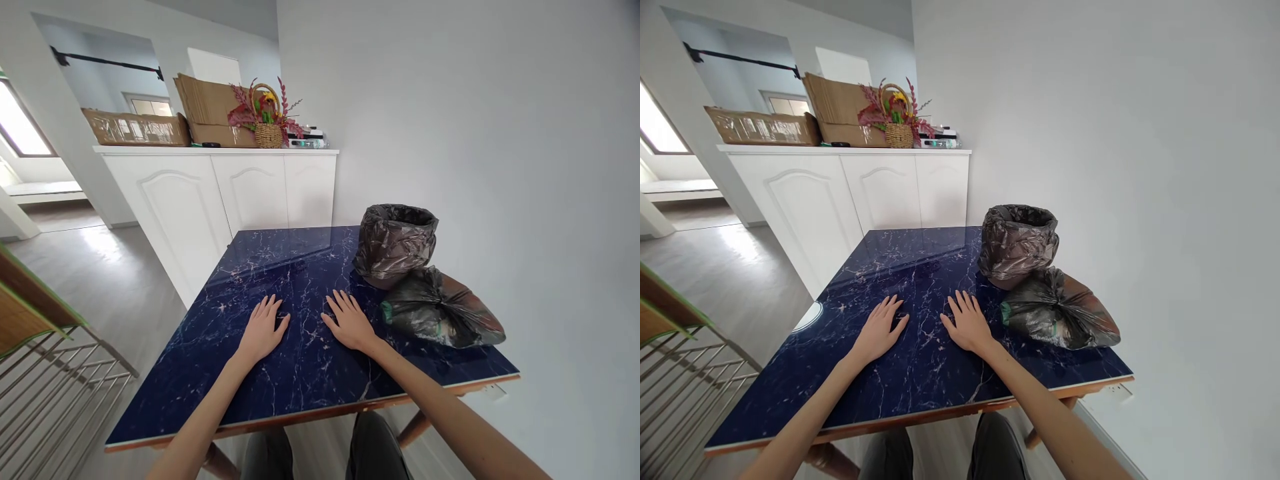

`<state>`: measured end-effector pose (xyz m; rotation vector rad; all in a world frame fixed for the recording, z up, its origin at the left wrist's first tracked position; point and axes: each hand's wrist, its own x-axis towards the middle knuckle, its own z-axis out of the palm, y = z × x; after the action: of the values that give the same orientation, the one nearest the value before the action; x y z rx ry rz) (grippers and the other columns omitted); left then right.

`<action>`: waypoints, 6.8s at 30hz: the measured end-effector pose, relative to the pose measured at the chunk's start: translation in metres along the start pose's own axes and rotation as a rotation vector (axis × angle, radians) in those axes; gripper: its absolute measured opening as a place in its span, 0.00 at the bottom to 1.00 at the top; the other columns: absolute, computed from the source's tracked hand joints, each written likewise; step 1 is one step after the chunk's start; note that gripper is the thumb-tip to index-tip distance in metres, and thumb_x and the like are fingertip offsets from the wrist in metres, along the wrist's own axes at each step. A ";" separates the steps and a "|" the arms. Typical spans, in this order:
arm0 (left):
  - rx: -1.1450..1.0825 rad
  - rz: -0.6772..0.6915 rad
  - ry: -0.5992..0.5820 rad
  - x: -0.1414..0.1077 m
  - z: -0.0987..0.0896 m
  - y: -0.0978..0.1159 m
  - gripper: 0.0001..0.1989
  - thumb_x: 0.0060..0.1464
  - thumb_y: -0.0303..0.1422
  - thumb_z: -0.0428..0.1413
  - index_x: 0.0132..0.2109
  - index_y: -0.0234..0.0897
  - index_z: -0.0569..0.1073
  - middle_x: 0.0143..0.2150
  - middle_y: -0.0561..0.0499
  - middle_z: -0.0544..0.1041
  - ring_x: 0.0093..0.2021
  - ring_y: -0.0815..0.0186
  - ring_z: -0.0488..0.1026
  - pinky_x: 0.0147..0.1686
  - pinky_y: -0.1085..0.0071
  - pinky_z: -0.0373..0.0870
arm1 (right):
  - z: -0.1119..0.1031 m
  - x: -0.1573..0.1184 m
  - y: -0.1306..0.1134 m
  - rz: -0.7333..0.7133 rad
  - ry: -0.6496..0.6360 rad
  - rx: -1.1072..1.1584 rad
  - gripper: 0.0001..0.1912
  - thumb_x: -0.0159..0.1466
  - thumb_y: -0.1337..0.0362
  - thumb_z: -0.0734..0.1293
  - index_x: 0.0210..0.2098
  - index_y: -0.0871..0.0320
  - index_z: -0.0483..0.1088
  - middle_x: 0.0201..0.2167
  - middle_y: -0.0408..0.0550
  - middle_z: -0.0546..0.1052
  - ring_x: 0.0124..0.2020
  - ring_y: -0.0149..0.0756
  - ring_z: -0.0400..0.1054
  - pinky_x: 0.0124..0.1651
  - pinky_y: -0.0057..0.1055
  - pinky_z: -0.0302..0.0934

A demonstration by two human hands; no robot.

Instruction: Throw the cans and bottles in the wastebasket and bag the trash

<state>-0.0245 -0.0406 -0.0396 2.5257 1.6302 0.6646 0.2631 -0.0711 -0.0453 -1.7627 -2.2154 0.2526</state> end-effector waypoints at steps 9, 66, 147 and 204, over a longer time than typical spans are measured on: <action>0.163 0.018 -0.011 -0.003 0.007 0.000 0.35 0.74 0.51 0.41 0.75 0.34 0.66 0.79 0.41 0.60 0.80 0.46 0.53 0.77 0.45 0.51 | 0.000 -0.001 0.000 -0.003 0.011 -0.016 0.44 0.77 0.37 0.43 0.80 0.59 0.51 0.82 0.52 0.46 0.83 0.48 0.35 0.81 0.48 0.30; 0.100 0.030 0.030 -0.064 -0.017 0.016 0.29 0.74 0.48 0.47 0.74 0.40 0.69 0.77 0.45 0.64 0.79 0.48 0.55 0.77 0.43 0.54 | -0.001 -0.062 -0.027 0.040 0.088 -0.004 0.38 0.79 0.44 0.46 0.79 0.56 0.57 0.81 0.51 0.52 0.82 0.50 0.42 0.81 0.51 0.36; 0.077 0.063 0.076 -0.062 -0.016 0.008 0.29 0.73 0.50 0.49 0.71 0.41 0.72 0.74 0.47 0.70 0.77 0.50 0.61 0.76 0.44 0.57 | -0.004 -0.065 -0.026 0.000 0.238 0.079 0.29 0.80 0.54 0.55 0.74 0.56 0.66 0.77 0.52 0.62 0.79 0.52 0.52 0.79 0.56 0.48; -0.007 0.061 0.057 -0.071 -0.025 0.025 0.26 0.73 0.48 0.51 0.69 0.45 0.73 0.74 0.47 0.71 0.77 0.47 0.61 0.76 0.41 0.57 | -0.021 -0.077 -0.044 -0.102 0.711 0.109 0.19 0.74 0.67 0.61 0.62 0.58 0.71 0.52 0.58 0.80 0.55 0.51 0.73 0.60 0.49 0.67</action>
<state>-0.0374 -0.1191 -0.0326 2.5840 1.5705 0.7530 0.2454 -0.1575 -0.0209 -1.3821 -1.7214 -0.2416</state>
